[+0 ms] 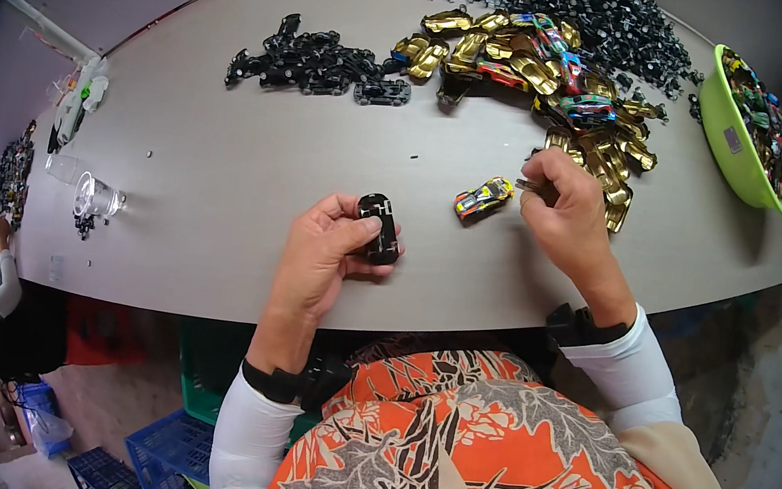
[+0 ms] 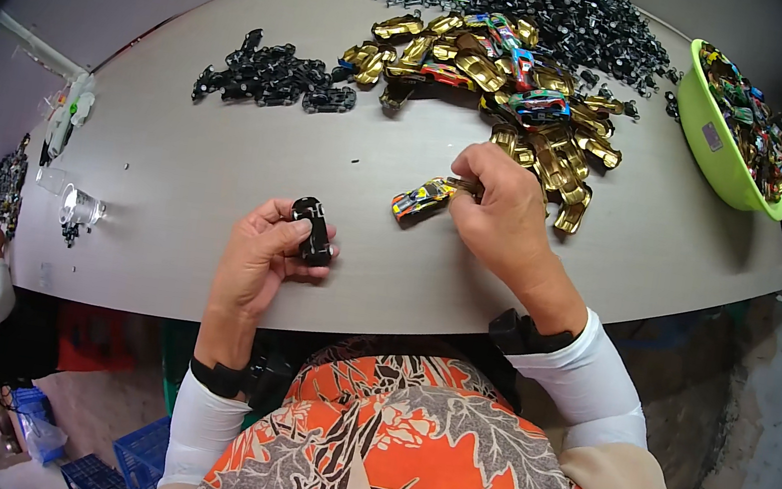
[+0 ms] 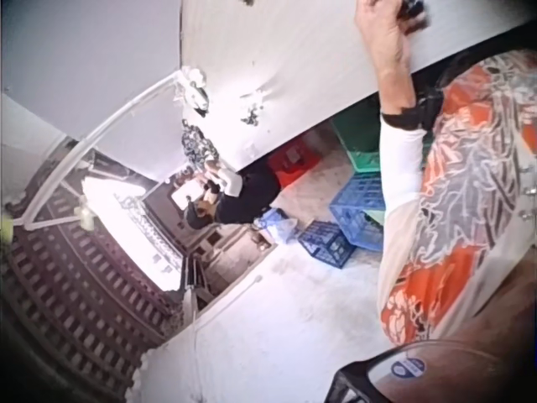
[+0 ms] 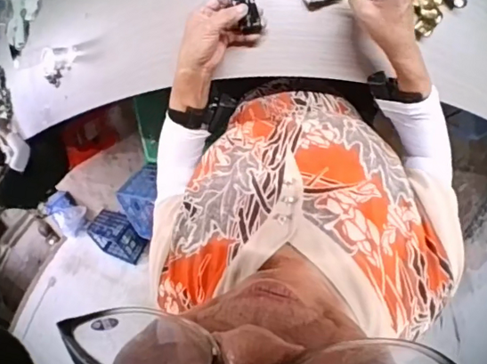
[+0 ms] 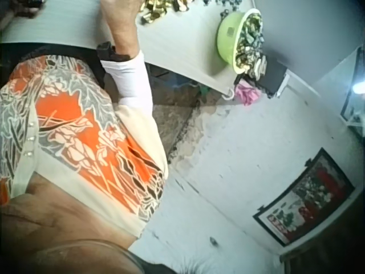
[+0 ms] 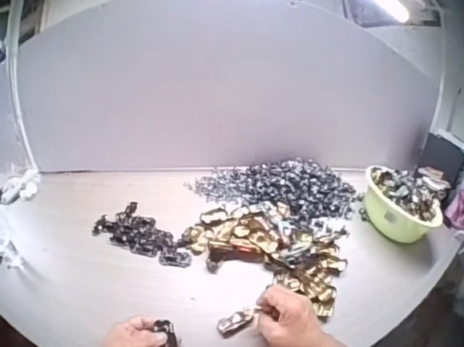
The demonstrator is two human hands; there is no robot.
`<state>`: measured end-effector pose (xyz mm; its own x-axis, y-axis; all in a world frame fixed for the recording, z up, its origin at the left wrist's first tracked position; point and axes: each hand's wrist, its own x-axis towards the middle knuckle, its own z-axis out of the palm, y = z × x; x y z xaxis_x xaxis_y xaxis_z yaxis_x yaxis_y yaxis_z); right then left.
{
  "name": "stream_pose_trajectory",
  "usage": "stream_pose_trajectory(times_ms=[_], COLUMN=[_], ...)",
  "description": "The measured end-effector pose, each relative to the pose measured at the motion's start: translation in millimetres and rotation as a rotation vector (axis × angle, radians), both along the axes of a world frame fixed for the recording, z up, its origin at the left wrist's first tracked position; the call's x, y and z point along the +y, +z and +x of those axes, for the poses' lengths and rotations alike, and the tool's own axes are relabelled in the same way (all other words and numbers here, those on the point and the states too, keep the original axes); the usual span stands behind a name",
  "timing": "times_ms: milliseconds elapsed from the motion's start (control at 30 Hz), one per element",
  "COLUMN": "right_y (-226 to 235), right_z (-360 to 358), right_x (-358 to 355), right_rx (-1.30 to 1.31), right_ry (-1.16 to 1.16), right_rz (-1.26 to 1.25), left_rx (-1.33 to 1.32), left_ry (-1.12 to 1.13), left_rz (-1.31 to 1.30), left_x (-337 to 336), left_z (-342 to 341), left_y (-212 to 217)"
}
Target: The person assembles small toy cars by hand at a workbench. They pick up black chassis and gold or colored car bodies, fit them together, and place the completed units on the table. The process is repeated for multiple units throughout the clip.
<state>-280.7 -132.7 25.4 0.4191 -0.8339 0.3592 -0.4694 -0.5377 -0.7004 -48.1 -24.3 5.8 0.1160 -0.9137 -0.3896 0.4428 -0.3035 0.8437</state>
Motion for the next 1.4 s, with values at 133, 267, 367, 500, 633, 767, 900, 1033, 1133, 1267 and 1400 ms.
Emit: stream_pose_trajectory(times_ms=[133,267,367,500,633,767,900,1033,1133,1267,1400], right_y=[-5.7,-12.9,-17.1,-7.9,-14.8,-15.5,-13.0,-2.0,3.4,-8.9,-7.9], right_z=[6.7,13.9,14.4,16.5,24.1,31.8,29.2,30.6,33.2,36.7,33.3], right_x=[2.5,-0.6,1.0,5.2,7.6,9.5,8.2,19.3,33.0,45.5,50.6], right_rx=[0.072,0.075,0.049,0.076,0.265,0.432,0.29,-0.216,-0.38,-0.379,-0.394], right_ry=[-0.03,-0.016,-0.038,-0.061,-0.004,0.027,0.134,0.298,0.324,0.345,0.364], right_rz=[0.154,0.105,0.102,0.241,-0.081,-0.188,-0.097,0.675,0.997,0.838,0.83], left_rx=[0.026,0.034,0.061,0.132,0.193,0.193,0.274,0.253,0.204,0.161,0.125], left_ry=[0.014,-0.181,-0.2,-0.171,-0.17,-0.093,-0.045,-0.022,0.043,-0.007,-0.035], left_rz=[-0.071,-0.054,-0.049,-0.054,-0.002,-0.009,-0.073,-0.09,-0.092,-0.136,-0.131], left_x=[-14.9,-37.4,-39.1,-31.6,-26.3,-15.0,-3.4,4.3,6.1,8.4,12.1], left_z=[-14.8,-32.9,-41.6,-45.1,-45.0,-39.1,-26.7,-23.1,-32.7,-37.7,-33.5], left_y=[2.5,-4.7,-10.9,-10.2,-11.0,-5.1,-11.5,-11.1,-4.6,-5.7,-5.7])
